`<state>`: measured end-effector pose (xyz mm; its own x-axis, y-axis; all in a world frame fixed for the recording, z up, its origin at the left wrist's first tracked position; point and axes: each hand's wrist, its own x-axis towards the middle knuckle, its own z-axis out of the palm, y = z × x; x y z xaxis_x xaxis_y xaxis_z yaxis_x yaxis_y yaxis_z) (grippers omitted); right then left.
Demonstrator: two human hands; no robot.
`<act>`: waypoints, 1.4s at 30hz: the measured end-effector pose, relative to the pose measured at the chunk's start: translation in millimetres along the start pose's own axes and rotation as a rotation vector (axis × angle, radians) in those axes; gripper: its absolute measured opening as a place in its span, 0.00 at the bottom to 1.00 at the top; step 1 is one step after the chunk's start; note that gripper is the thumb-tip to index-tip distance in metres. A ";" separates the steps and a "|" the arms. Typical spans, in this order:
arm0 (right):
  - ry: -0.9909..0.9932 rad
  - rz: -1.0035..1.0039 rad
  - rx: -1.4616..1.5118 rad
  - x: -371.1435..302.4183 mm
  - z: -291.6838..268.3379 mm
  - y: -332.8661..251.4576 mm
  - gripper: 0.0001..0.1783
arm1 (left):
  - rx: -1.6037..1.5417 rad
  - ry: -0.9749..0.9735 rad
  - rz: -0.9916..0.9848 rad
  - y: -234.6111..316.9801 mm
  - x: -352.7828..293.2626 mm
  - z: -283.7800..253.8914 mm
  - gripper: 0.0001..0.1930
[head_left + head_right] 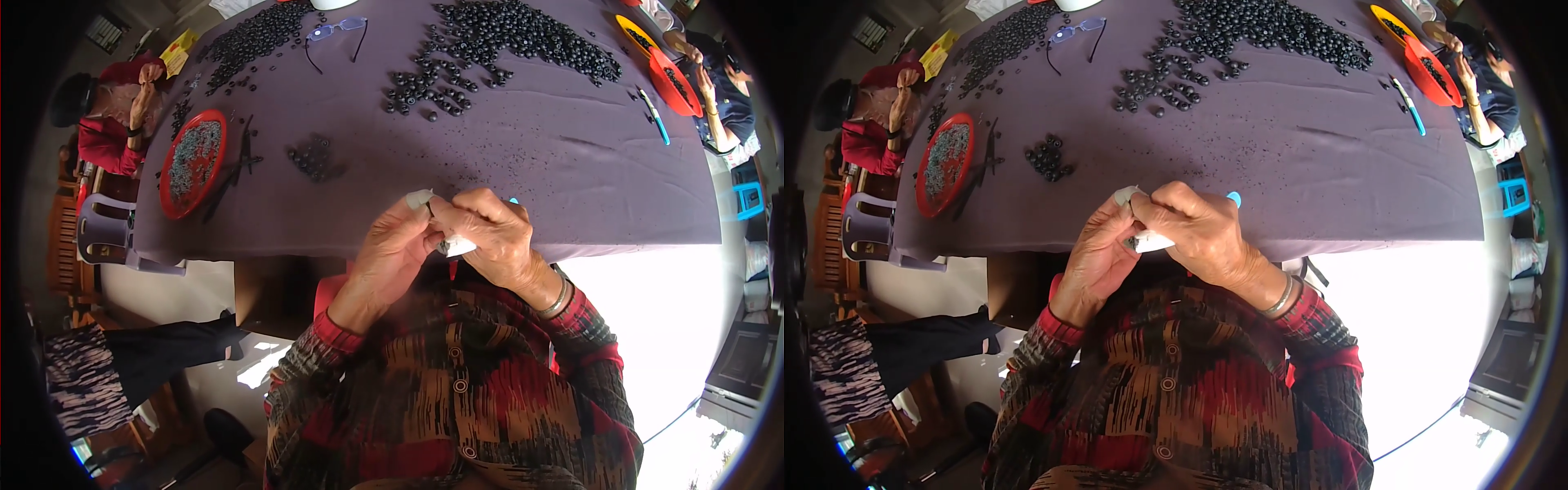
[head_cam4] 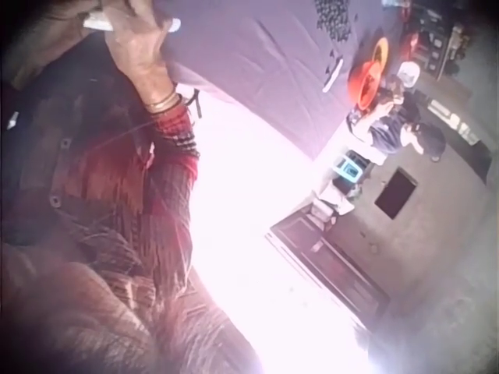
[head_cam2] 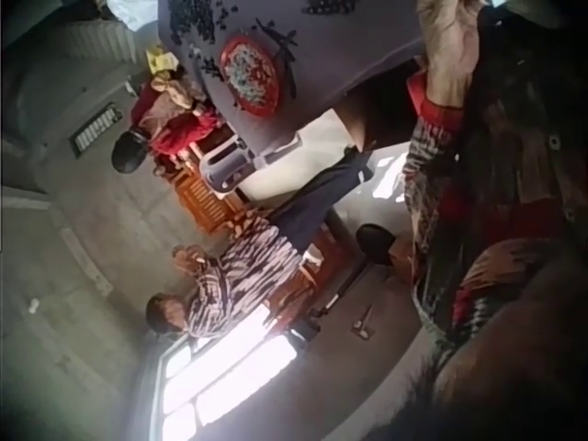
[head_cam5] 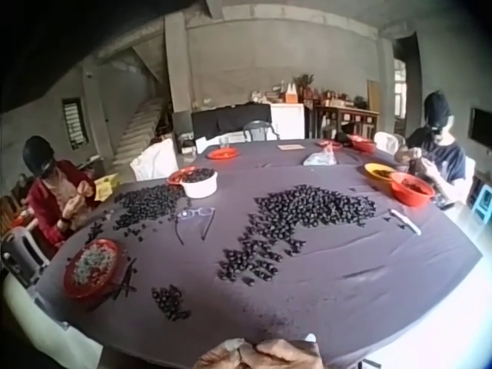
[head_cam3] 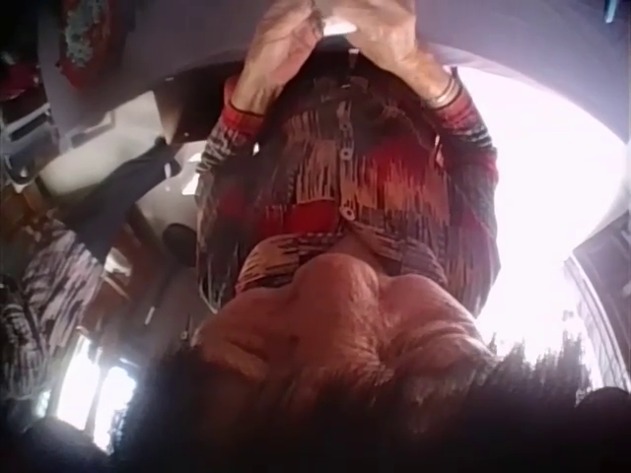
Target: The person trims small black plastic components one at a time by scraping them with a small handheld blade.
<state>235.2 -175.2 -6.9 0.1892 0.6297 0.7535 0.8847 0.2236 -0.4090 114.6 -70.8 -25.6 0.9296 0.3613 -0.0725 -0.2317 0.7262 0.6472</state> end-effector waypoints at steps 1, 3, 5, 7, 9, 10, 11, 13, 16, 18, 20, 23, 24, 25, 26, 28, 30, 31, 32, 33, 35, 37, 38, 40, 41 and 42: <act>0.009 -0.047 -0.030 -0.5 0.2 0.4 0.20 | 0.001 0.001 -0.001 0.3 -0.7 0.7 0.10; 0.026 -0.086 -0.042 0.0 1.2 0.3 0.20 | -0.016 0.061 0.001 1.4 -2.0 2.6 0.09; 0.031 -0.124 -0.053 0.5 1.9 -0.7 0.20 | -0.016 0.034 0.025 1.9 -1.0 -5.5 0.09; 0.021 -0.112 -0.053 -0.9 2.5 -2.2 0.19 | -0.015 0.007 0.048 3.6 -0.3 -7.7 0.09; 0.011 -0.100 -0.055 -3.4 3.4 -1.3 0.18 | -0.034 -0.014 0.084 6.2 0.3 -5.5 0.09; 0.028 -0.100 -0.036 -7.0 3.9 1.5 0.17 | -0.032 -0.016 0.083 6.3 1.5 -6.0 0.09; 0.045 -0.099 -0.017 -9.4 3.2 3.4 0.17 | -0.049 -0.025 0.088 6.0 3.1 -6.9 0.09; -0.016 -0.024 -0.003 -6.7 -4.2 0.1 0.17 | -0.063 -0.030 0.096 6.3 3.1 -7.5 0.09; -0.102 0.118 0.080 -0.4 -13.8 -4.3 0.20 | -0.090 -0.023 0.082 6.9 0.6 -4.1 0.08; -0.149 0.207 0.130 3.8 -17.5 -5.2 0.20 | -0.070 -0.003 0.075 8.3 0.3 -3.0 0.08; -0.168 0.242 0.163 3.4 -17.5 -3.1 0.19 | -0.086 0.005 0.078 6.7 2.0 -5.3 0.08; -0.230 0.225 0.075 1.5 -17.1 -1.7 0.16 | -0.065 0.013 0.084 5.3 1.4 -5.1 0.09; -0.234 0.215 0.089 1.2 -16.5 -1.2 0.15 | -0.033 0.018 0.082 4.9 1.1 -5.1 0.09; -0.237 0.205 0.103 1.0 -16.3 -1.0 0.14 | -0.033 0.018 0.080 4.5 1.0 -5.5 0.09; -0.237 0.206 0.103 1.4 -16.8 -1.3 0.14 | -0.036 0.004 0.074 4.2 1.0 -6.2 0.09; -0.264 0.243 0.113 3.3 -18.2 -2.5 0.13 | -0.039 -0.007 0.067 4.5 1.2 -7.2 0.09; -0.269 0.259 0.133 4.2 -19.4 -3.8 0.13 | -0.047 -0.024 0.061 5.2 1.8 -7.4 0.09; -0.274 0.273 0.151 4.6 -19.7 -4.1 0.13 | -0.046 -0.024 0.062 5.0 1.8 -7.4 0.09; -0.274 0.272 0.152 4.5 -19.2 -3.9 0.13 | -0.043 -0.028 0.067 4.4 1.8 -7.5 0.09; -0.256 0.264 0.172 3.9 -18.3 -3.0 0.13 | -0.041 -0.034 0.070 4.0 2.3 -7.7 0.09; -0.237 0.256 0.191 3.2 -17.2 -1.9 0.13 | -0.040 -0.041 0.065 5.1 3.0 -7.6 0.09; -0.236 0.260 0.205 2.6 -17.2 -2.0 0.13 | -0.038 -0.045 0.060 5.8 2.5 -7.8 0.09; -0.235 0.259 0.206 2.8 -17.4 -1.9 0.13 | -0.036 -0.047 0.063 5.9 2.4 -8.3 0.09; -0.251 0.253 0.204 3.4 -17.6 -1.8 0.13 | -0.035 -0.049 0.066 6.3 1.7 -9.4 0.09; -0.252 0.253 0.205 3.7 -17.7 -2.5 0.13 | -0.023 -0.051 0.076 6.8 1.2 -10.1 0.09; -0.261 0.275 0.206 4.2 -18.0 -3.4 0.13 | -0.012 -0.053 0.086 6.9 1.2 -10.4 0.09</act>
<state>240.7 -186.8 6.9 0.2682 0.8477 0.4577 0.7078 0.1489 -0.6906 111.2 -59.3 -29.1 0.9200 0.3912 0.0228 -0.3140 0.7011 0.6402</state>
